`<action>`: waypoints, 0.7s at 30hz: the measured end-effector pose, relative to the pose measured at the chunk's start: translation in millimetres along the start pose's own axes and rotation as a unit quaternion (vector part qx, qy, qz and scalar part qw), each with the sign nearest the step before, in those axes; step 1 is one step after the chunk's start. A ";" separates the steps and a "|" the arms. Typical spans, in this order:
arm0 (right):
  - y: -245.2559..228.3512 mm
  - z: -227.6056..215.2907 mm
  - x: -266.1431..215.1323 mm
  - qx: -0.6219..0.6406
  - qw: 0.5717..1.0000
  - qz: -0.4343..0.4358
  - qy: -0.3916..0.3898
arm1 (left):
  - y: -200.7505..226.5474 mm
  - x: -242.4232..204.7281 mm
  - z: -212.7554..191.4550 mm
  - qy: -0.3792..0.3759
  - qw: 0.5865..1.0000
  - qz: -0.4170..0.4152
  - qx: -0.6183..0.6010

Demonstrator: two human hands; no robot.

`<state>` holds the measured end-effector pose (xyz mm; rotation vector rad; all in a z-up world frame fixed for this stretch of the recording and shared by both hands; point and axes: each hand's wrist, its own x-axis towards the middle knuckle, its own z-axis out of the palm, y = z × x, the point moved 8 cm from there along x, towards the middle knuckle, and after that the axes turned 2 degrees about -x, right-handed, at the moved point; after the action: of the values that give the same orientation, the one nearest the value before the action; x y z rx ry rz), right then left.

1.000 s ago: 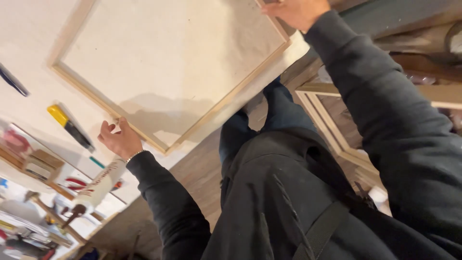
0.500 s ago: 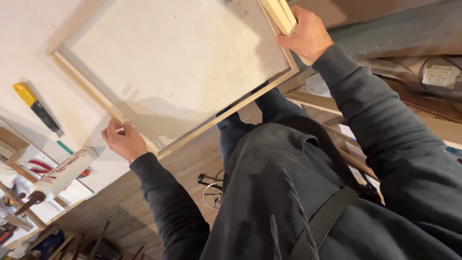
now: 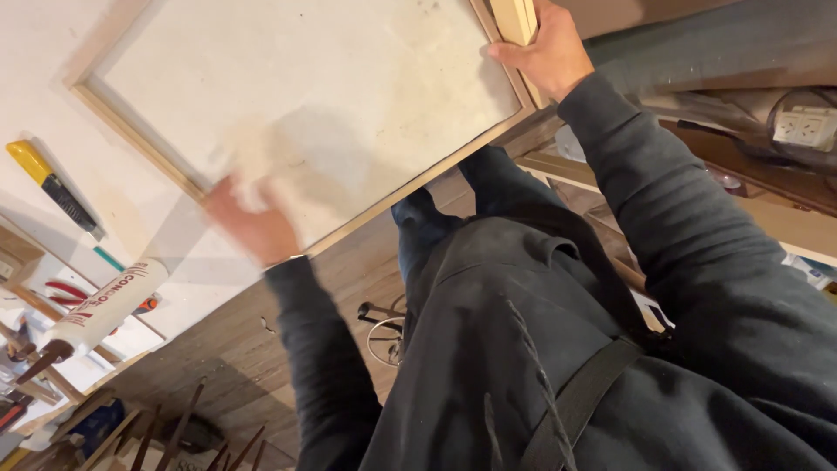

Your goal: The recorder assembles wooden frame pieces by fitting them together and applying glue to the joints.

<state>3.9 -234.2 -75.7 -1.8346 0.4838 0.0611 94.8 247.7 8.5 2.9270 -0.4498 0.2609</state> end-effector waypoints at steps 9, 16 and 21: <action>4.4 -2.5 5.6 0.050 0.997 -0.051 0.008 | 330.4 -5.2 47.2 -0.202 0.904 0.295 -0.236; 10.2 1.7 8.0 0.035 0.999 -0.015 0.011 | 327.9 0.2 73.0 -0.200 0.912 0.302 -0.194; 12.9 2.0 11.0 0.062 0.996 -0.060 0.001 | 328.4 4.3 75.2 -0.184 0.915 0.311 -0.180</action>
<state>9.7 -238.7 -91.1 -1.7386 0.3686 -0.0519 7.9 -76.7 -18.0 2.3822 -1.3265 -0.2832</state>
